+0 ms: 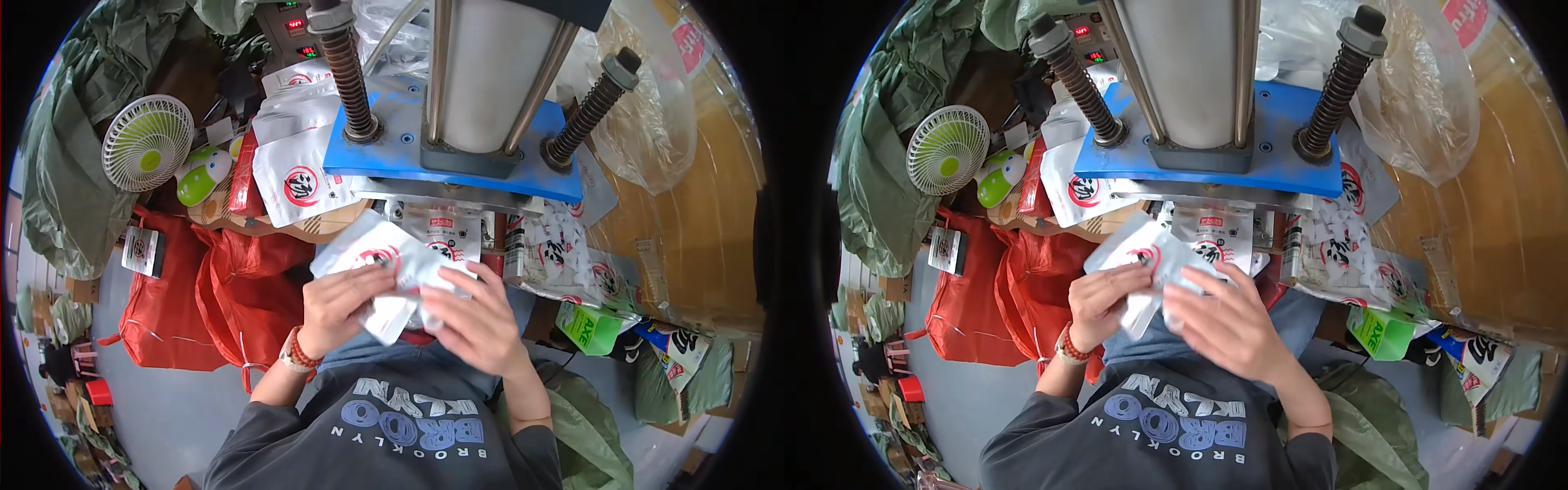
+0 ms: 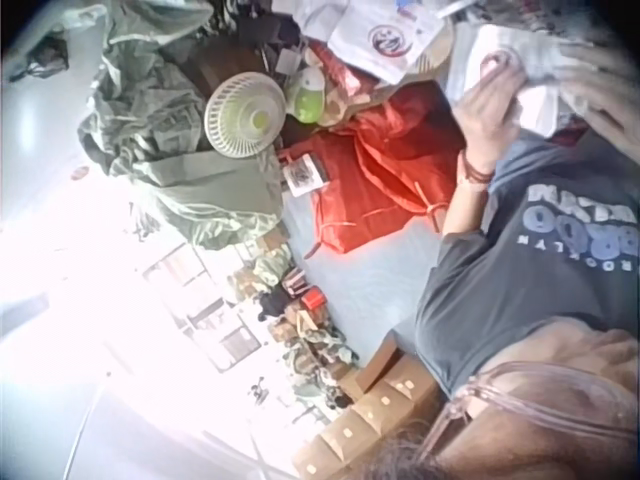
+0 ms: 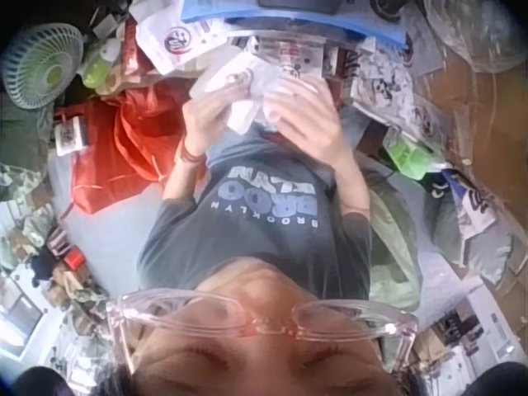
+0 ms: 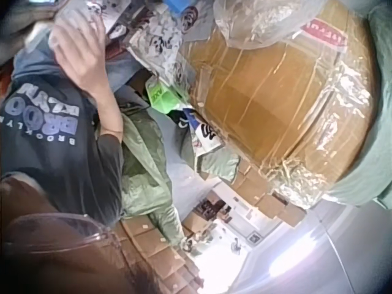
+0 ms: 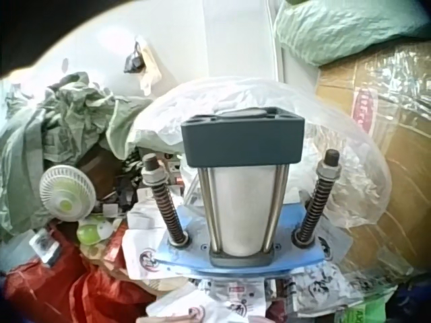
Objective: Sealing small plastic bags using a heat press machine and organizing them into larger sacks.
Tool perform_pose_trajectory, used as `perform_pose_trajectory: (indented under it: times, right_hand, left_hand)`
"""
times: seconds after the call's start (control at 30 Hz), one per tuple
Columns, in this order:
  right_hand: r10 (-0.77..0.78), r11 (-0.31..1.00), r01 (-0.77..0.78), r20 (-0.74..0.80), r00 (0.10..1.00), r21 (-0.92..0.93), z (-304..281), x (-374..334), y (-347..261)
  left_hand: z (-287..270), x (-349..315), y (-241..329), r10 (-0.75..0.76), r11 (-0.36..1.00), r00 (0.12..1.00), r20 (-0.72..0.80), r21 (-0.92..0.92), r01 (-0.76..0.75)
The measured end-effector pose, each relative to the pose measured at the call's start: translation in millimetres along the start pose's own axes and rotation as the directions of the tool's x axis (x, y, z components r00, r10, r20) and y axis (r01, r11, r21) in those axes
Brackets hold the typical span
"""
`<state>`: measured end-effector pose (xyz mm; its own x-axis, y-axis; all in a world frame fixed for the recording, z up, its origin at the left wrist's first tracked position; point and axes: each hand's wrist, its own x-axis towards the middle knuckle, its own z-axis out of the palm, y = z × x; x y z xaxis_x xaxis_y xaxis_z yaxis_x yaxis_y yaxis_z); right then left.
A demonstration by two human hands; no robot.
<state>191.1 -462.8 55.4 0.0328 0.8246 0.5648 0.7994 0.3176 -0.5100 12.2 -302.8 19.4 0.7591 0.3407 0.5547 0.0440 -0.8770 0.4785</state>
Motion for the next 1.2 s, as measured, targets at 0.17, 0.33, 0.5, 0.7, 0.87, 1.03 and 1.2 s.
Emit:
perform_pose_trajectory:
  times: [0.17,0.33,0.5,0.7,0.87,1.03,1.2]
  right_hand:
    - [0.055,0.969,-0.043,-0.044,0.998,0.242,-7,-16,7]
    - [0.535,0.843,-0.502,-0.208,0.819,0.19,-1,-15,24]
    - [0.436,0.762,-0.6,-0.494,0.752,-0.242,-30,-49,50]
    - [0.657,0.547,-0.663,-0.228,0.718,-0.512,-11,-95,92]
    - [0.657,0.745,-0.662,-0.087,0.749,-0.08,-29,-109,83]
    - [0.736,0.665,-0.67,-0.136,0.664,0.329,-44,-103,71]
    - [0.38,0.914,-0.256,-0.442,0.813,0.315,-24,-61,27]
  left_hand:
    - [2,2,7,0.083,0.931,0.985,0.154,-0.364,-0.022]
    - [67,7,-11,-0.428,0.589,0.717,0.55,-0.432,0.683]
    - [101,26,-38,-0.55,-0.004,0.624,0.554,-0.75,0.662]
    - [94,43,-45,-0.518,-0.07,0.59,0.62,-0.718,0.693]
    - [47,33,-103,-0.423,0.867,0.891,-0.167,0.21,0.451]
    - [33,-27,-137,-0.314,0.747,0.949,0.018,0.622,0.236]
    - [18,-48,-95,-0.432,0.885,0.902,-0.002,0.188,0.425]
